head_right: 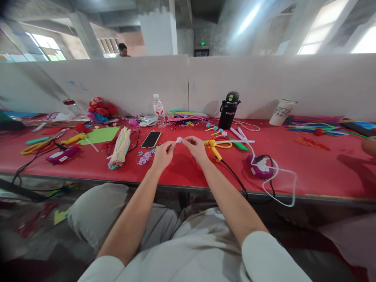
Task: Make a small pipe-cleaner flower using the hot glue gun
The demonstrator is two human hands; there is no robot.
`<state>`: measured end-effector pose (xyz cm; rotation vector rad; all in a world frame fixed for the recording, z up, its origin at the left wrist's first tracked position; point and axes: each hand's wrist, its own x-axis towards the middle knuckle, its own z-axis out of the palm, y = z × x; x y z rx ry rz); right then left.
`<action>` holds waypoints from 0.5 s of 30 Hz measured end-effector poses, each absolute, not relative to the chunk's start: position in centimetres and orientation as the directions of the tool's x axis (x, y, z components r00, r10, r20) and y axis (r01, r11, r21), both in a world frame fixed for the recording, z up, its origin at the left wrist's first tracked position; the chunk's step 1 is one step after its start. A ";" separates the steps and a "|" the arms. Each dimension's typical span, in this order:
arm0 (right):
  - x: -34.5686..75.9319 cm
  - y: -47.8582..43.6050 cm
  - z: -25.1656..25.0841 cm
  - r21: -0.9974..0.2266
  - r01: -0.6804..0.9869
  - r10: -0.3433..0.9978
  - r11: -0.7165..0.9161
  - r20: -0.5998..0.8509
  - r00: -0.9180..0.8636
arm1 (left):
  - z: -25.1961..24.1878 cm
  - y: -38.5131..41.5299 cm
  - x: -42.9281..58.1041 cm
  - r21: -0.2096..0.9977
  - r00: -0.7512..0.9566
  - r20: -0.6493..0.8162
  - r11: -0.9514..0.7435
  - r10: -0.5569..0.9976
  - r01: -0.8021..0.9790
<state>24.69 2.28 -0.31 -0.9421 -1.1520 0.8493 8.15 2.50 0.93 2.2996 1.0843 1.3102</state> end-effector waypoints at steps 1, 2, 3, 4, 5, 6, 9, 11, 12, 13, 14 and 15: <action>24.7 2.4 -0.4 -0.927 -0.063 0.915 0.370 0.352 0.200 | 0.9 2.5 8.1 0.567 0.306 0.613 -0.675 0.728 0.472; 24.7 2.4 -0.5 -0.929 -0.060 0.917 0.365 0.348 0.196 | 0.9 2.5 8.1 0.569 0.303 0.609 -0.670 0.733 0.476; 24.7 2.5 -0.5 -0.931 -0.061 0.919 0.360 0.342 0.196 | 0.9 2.5 8.1 0.572 0.299 0.606 -0.665 0.737 0.480; 24.8 2.6 -0.5 -0.933 -0.069 0.921 0.353 0.334 0.202 | 0.9 2.6 8.1 0.575 0.294 0.604 -0.660 0.741 0.484; 24.8 2.7 -0.5 -0.935 -0.081 0.922 0.346 0.323 0.215 | 0.8 2.6 8.0 0.578 0.287 0.601 -0.654 0.746 0.488; 24.8 2.6 -0.5 -0.936 -0.096 0.922 0.338 0.309 0.232 | 0.8 2.8 7.9 0.582 0.279 0.598 -0.646 0.751 0.494; 24.9 1.8 -0.2 -0.944 -0.129 0.932 0.305 0.268 0.246 | 0.7 3.1 7.6 0.600 0.255 0.576 -0.614 0.777 0.513; 25.3 0.4 0.0 -0.955 -0.095 0.947 0.282 0.261 0.188 | 0.7 3.3 7.4 0.612 0.249 0.555 -0.592 0.794 0.523; 25.7 -0.5 0.1 -0.960 -0.046 0.952 0.276 0.267 0.151 | 0.7 3.4 7.3 0.616 0.250 0.548 -0.587 0.799 0.526; 26.2 -1.5 0.3 -0.960 0.033 0.953 0.278 0.280 0.115 | 0.7 3.5 7.3 0.616 0.252 0.543 -0.584 0.801 0.529; 26.9 -2.5 0.4 -0.948 0.144 0.950 0.283 0.298 0.094 | 0.7 3.5 7.3 0.614 0.254 0.541 -0.583 0.802 0.533; 27.8 -3.5 0.6 -0.915 0.286 0.946 0.285 0.317 0.072 | 0.6 3.5 7.2 0.612 0.256 0.538 -0.581 0.803 0.536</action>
